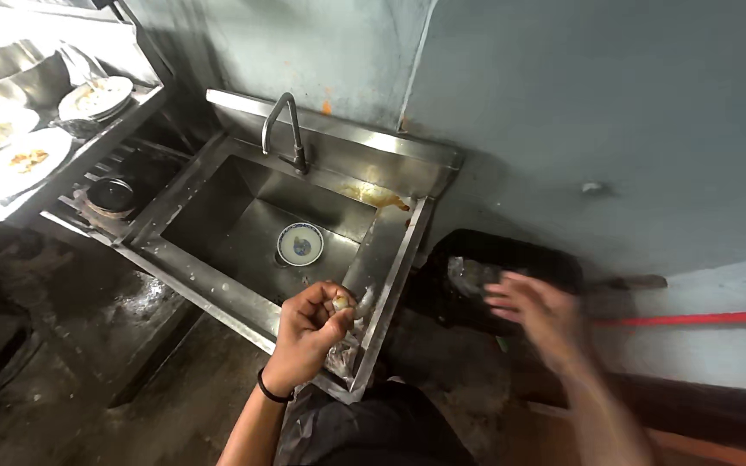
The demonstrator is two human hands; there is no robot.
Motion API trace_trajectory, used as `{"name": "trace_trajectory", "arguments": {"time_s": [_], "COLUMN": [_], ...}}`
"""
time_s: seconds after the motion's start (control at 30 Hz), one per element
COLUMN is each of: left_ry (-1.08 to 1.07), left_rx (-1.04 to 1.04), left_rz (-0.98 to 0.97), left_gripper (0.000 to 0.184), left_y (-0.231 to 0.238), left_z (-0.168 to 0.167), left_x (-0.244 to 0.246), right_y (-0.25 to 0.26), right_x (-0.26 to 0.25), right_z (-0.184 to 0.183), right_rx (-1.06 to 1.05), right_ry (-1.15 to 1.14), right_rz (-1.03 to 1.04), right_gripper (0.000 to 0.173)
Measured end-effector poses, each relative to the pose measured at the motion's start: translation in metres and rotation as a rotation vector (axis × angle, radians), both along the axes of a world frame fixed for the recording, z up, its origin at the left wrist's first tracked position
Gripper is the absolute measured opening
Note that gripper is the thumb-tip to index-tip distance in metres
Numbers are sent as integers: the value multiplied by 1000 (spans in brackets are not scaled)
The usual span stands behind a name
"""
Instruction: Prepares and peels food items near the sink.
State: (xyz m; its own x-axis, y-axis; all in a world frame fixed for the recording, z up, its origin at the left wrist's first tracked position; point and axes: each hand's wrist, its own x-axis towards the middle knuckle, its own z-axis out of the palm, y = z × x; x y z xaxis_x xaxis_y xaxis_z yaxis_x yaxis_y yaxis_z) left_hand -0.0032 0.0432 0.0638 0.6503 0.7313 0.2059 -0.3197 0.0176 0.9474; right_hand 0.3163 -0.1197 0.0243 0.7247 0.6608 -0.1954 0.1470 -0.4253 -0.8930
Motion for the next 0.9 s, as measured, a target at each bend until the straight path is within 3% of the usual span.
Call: {"name": "trace_trajectory", "arguments": {"time_s": [0.1,0.2,0.37,0.6,0.73,0.9], "left_ry": [60,71,160,201,231,269], "left_rx": [49,166,349,391,418,464], "left_rz": [31,44,70,94,87,66], "left_gripper": [9,7,9,7,6,4], "left_y": [-3,-7,-3,-5,-7,-7], "left_z": [-7,-7,0,4,6,9], "left_x": [12,18,7,-2,-1,4], "right_y": [32,52,66,68,67,60], "right_x": [-104,-155,-153,-154,-156,-150], "right_z": [43,57,51,47,48,49], "right_rx": [287,402,476,572,604,605], "right_ry": [252,350,238,247,80,-534], "right_rz": [344,383,324,315,281,322], "right_gripper": [32,23,17,15,12,15]}}
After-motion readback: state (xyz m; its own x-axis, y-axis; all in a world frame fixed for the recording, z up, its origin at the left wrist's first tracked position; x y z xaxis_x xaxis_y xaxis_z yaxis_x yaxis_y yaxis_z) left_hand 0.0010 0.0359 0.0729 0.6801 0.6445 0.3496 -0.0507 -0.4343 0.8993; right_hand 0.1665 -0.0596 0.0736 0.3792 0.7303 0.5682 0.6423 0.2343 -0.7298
